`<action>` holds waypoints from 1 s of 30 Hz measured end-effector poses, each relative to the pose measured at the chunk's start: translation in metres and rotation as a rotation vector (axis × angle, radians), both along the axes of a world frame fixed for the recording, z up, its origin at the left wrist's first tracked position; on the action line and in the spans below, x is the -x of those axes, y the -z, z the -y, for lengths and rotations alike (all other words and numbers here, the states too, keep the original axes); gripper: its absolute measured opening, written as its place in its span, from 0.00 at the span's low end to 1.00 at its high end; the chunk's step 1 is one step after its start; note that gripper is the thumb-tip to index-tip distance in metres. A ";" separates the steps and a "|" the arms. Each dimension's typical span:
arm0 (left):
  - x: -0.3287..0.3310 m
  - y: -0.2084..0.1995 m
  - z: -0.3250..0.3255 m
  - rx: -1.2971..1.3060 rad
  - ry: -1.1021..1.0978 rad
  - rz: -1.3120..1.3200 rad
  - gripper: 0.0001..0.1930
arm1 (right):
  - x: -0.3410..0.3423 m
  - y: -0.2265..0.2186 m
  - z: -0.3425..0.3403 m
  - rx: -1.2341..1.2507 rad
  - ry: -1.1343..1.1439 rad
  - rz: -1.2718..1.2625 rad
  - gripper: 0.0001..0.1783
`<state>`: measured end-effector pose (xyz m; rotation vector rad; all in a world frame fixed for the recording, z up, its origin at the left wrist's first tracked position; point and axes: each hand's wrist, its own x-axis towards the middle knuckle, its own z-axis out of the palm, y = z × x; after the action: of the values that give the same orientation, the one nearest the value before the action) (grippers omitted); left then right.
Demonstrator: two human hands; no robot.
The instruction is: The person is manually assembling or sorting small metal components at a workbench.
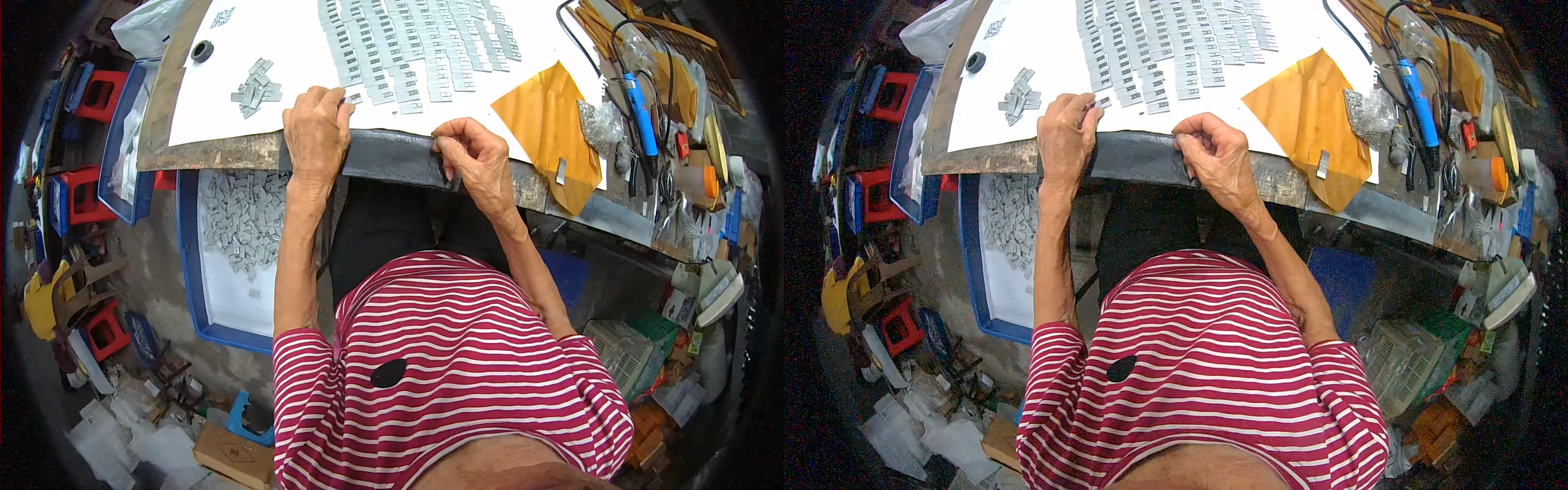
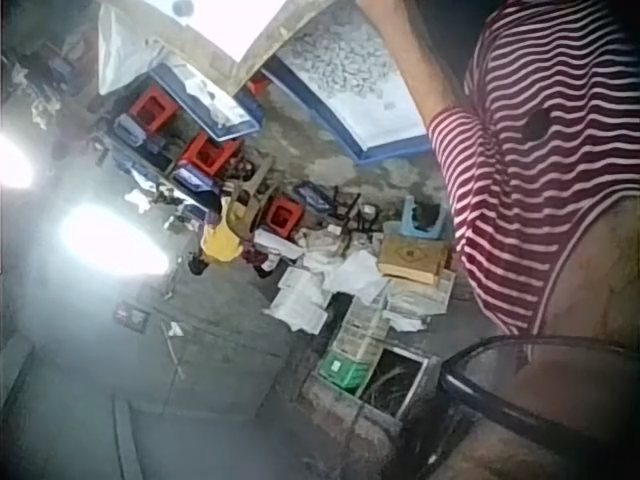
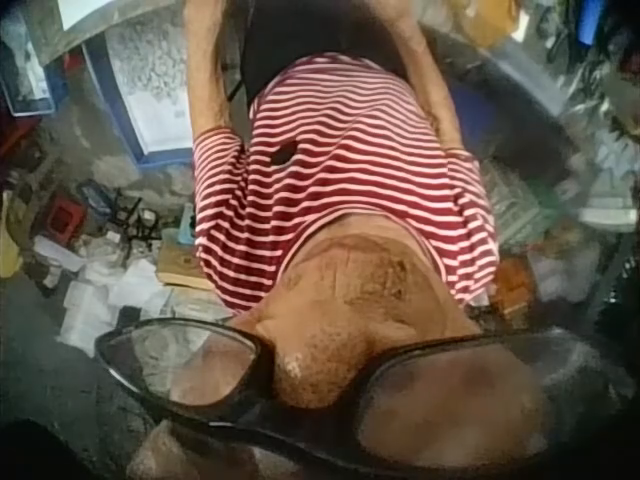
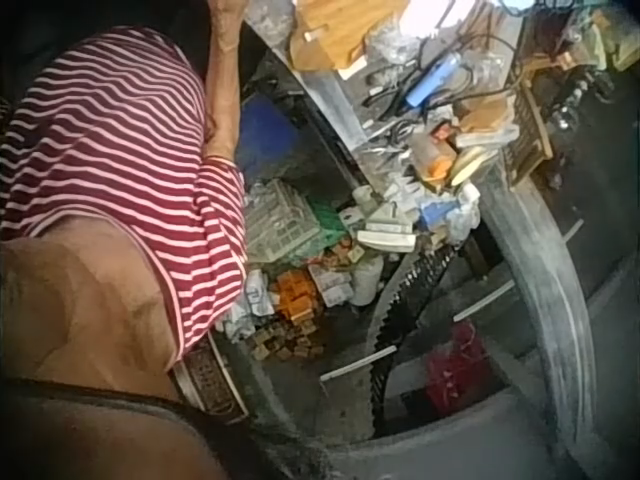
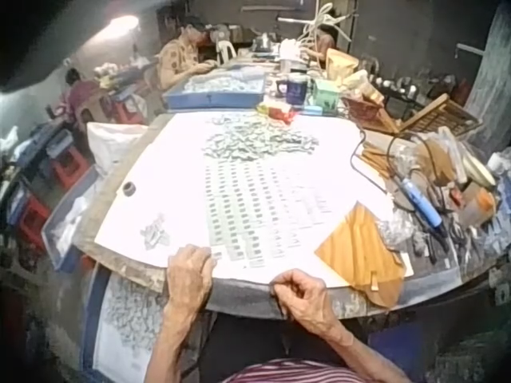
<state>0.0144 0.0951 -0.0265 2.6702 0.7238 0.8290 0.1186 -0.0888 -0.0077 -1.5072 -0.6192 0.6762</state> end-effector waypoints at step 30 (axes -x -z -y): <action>-0.012 0.006 -0.009 0.111 0.006 0.096 0.05 | 0.000 0.007 0.000 -0.011 -0.010 0.012 0.06</action>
<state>0.0261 0.1039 -0.0322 2.5156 0.7163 0.8816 0.1183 -0.0888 -0.0148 -1.5002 -0.6389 0.6708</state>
